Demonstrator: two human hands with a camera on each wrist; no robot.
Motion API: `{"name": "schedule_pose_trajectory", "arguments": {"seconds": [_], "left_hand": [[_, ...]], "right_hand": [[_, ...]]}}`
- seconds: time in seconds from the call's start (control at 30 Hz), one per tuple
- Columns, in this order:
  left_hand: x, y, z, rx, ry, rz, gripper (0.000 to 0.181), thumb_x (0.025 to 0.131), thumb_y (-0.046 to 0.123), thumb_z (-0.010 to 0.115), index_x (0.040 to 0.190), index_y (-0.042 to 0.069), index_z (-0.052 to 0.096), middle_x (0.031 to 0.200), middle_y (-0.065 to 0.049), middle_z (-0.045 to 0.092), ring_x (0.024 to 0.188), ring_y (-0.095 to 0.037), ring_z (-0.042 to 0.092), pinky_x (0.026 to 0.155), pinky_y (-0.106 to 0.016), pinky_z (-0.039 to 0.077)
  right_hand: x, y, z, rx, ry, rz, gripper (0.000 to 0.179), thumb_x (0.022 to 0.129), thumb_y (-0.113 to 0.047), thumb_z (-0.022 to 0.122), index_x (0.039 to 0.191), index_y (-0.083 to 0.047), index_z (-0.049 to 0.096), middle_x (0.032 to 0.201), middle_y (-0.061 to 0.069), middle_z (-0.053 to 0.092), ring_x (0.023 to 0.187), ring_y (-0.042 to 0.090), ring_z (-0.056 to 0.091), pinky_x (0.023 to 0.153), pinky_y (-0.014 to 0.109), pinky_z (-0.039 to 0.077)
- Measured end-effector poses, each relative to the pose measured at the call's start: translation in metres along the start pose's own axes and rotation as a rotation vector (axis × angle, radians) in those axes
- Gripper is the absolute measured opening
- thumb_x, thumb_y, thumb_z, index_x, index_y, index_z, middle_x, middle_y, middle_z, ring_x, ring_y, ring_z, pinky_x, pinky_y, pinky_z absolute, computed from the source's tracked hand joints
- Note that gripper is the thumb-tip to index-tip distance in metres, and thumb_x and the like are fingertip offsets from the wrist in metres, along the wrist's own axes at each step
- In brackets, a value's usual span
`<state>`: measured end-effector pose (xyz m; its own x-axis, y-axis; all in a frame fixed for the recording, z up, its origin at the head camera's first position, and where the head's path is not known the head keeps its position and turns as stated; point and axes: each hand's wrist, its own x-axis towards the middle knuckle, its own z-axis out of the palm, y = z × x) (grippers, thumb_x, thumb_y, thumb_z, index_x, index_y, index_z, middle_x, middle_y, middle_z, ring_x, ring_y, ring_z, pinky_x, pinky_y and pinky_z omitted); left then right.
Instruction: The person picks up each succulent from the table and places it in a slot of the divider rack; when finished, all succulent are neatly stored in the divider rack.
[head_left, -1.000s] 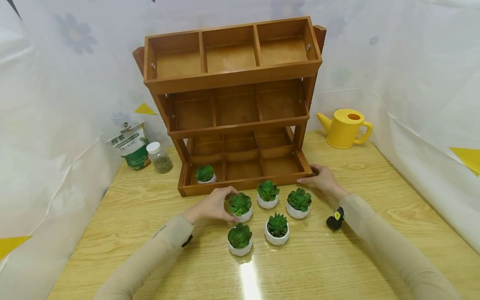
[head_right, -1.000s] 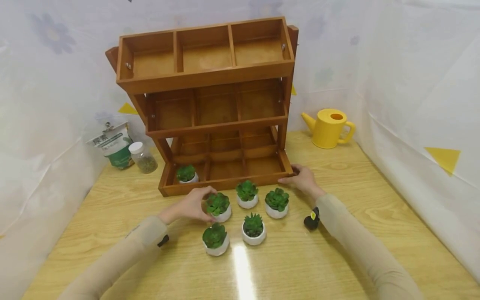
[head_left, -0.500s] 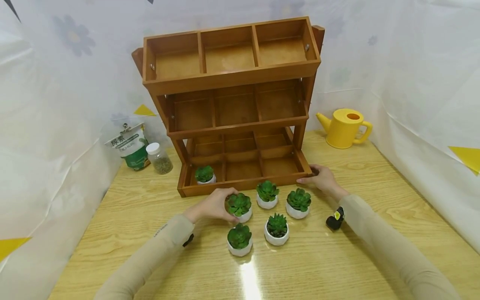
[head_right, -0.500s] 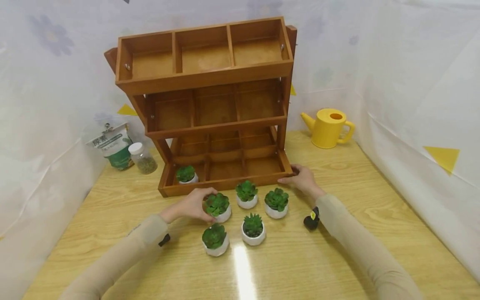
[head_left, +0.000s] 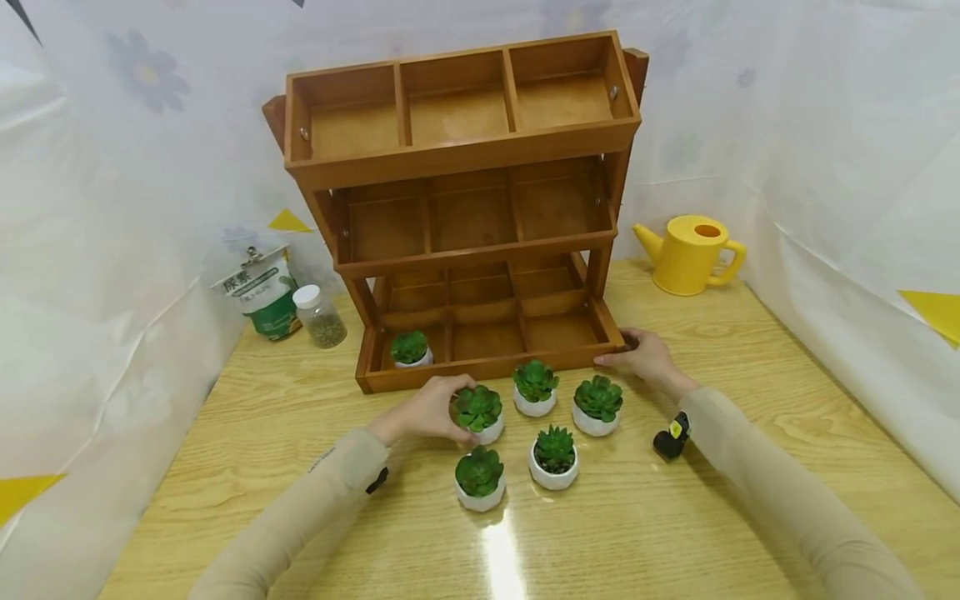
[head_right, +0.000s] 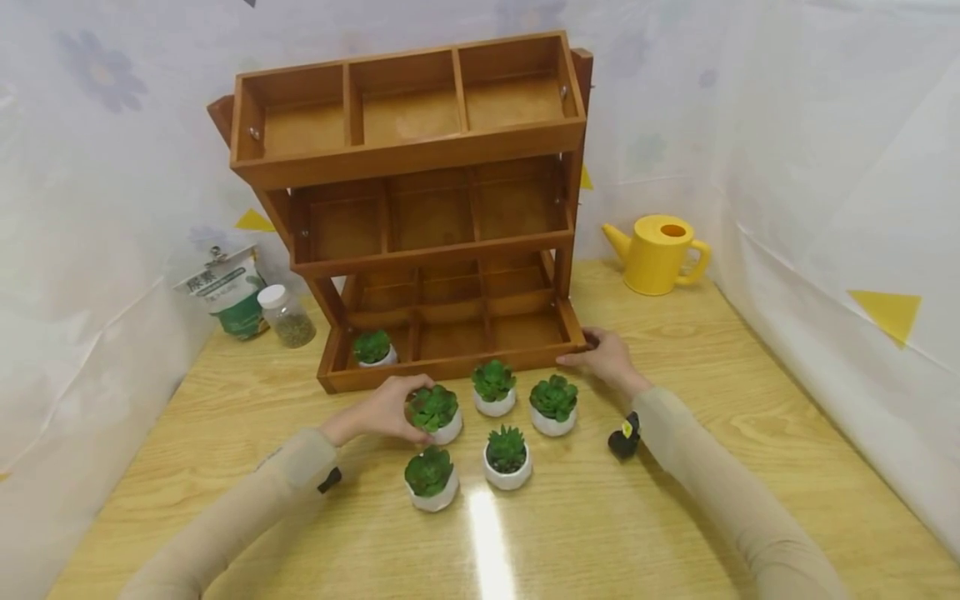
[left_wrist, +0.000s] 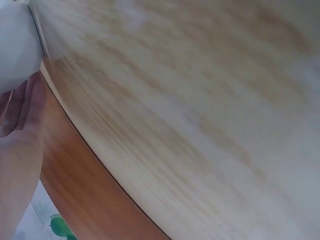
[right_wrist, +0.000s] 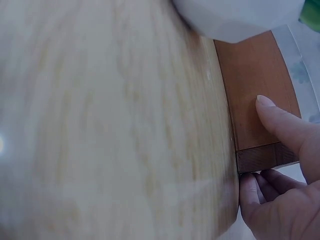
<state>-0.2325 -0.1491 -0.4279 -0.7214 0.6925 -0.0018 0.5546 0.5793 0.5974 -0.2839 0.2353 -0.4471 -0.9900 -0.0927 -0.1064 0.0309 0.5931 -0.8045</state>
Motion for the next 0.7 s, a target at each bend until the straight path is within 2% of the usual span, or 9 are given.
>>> {"name": "schedule_pose_trajectory", "arguments": {"seconds": [0.47,0.7], "left_hand": [[-0.0011,-0.0015,0.0038,-0.024,0.061,0.016,0.058,0.07,0.028,0.084,0.116,0.009,0.057,0.104,0.0,0.067,0.093,-0.012,0.064,0.083,-0.027,0.052],[-0.0015,0.0,0.0026,-0.02,0.141,0.033,0.057,0.068,0.03,0.085,0.114,0.008,0.058,0.103,-0.001,0.067,0.093,-0.013,0.063,0.083,-0.03,0.053]], "right_hand": [[-0.0002,-0.0022,-0.001,0.006,0.005,0.019,0.088,0.078,-0.038,0.079,0.144,0.003,0.037,0.142,0.026,0.044,0.129,0.041,0.044,0.107,0.051,0.036],[0.0005,-0.0017,-0.0005,0.011,0.005,0.019,0.087,0.079,-0.037,0.079,0.144,0.003,0.037,0.142,0.027,0.045,0.128,0.041,0.045,0.106,0.051,0.037]]}}
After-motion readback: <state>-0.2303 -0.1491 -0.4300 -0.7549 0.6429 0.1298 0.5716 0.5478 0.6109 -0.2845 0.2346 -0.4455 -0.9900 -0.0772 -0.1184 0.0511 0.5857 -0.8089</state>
